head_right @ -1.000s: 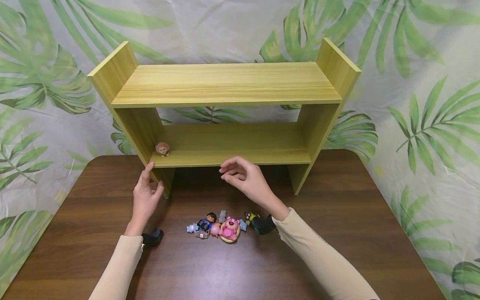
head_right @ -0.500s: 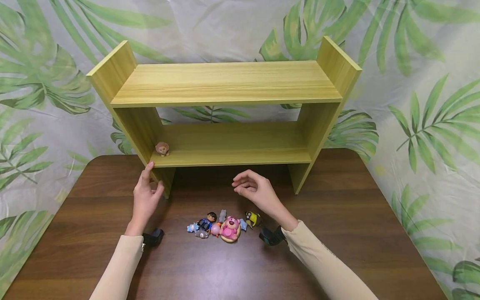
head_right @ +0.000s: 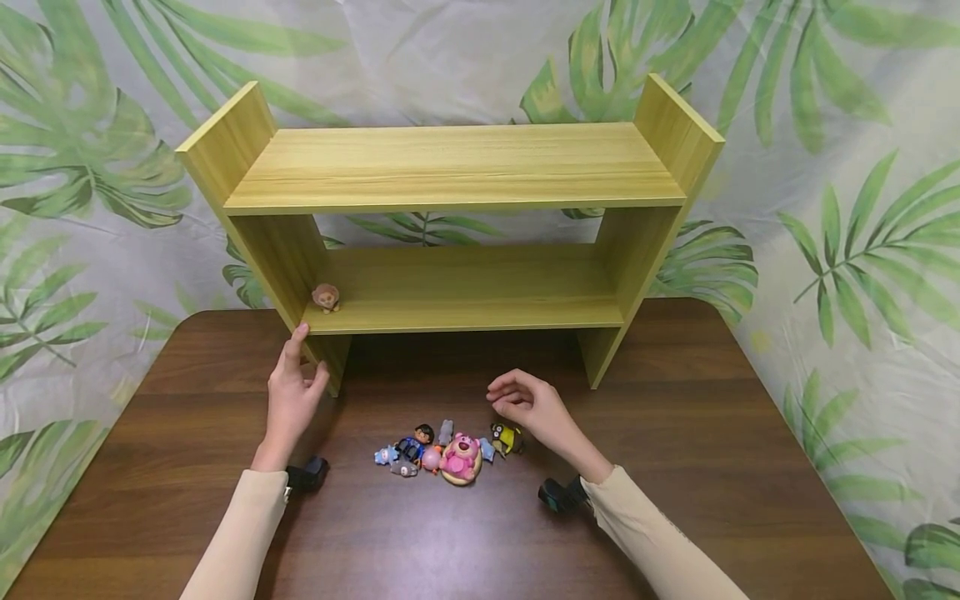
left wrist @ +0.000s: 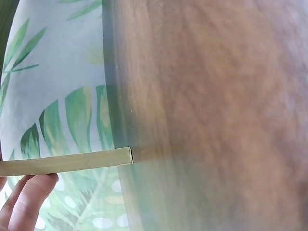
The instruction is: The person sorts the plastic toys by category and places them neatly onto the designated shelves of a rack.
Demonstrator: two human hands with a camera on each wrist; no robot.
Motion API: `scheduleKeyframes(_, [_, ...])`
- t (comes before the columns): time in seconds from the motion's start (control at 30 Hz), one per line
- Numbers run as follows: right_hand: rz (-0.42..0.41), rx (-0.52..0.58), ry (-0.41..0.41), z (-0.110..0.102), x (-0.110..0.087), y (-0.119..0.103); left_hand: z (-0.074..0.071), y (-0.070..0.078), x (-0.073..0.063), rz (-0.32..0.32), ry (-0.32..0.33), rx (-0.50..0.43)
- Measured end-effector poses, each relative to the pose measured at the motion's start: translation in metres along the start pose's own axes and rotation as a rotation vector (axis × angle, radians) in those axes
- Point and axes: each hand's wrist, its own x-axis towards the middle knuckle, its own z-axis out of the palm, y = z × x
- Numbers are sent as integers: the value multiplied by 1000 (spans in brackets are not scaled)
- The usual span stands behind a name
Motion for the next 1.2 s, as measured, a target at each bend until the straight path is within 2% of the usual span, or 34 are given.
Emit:
scheduleKeyframes(0.23, [81,-59,-23,-1,-10,17,0,0,0,7,5,11])
scheduleKeyframes(0.53, [99,-138,-51,-2,-17,29,1,0,0,8,5,5])
scheduleKeyframes(0.87, [67,-280,-112,1,-21,30,2,-1,0,23,27,14])
scheduleKeyframes(1.2, [34,-356,-121,4,-21,29,1,0,-1,14,15,19])
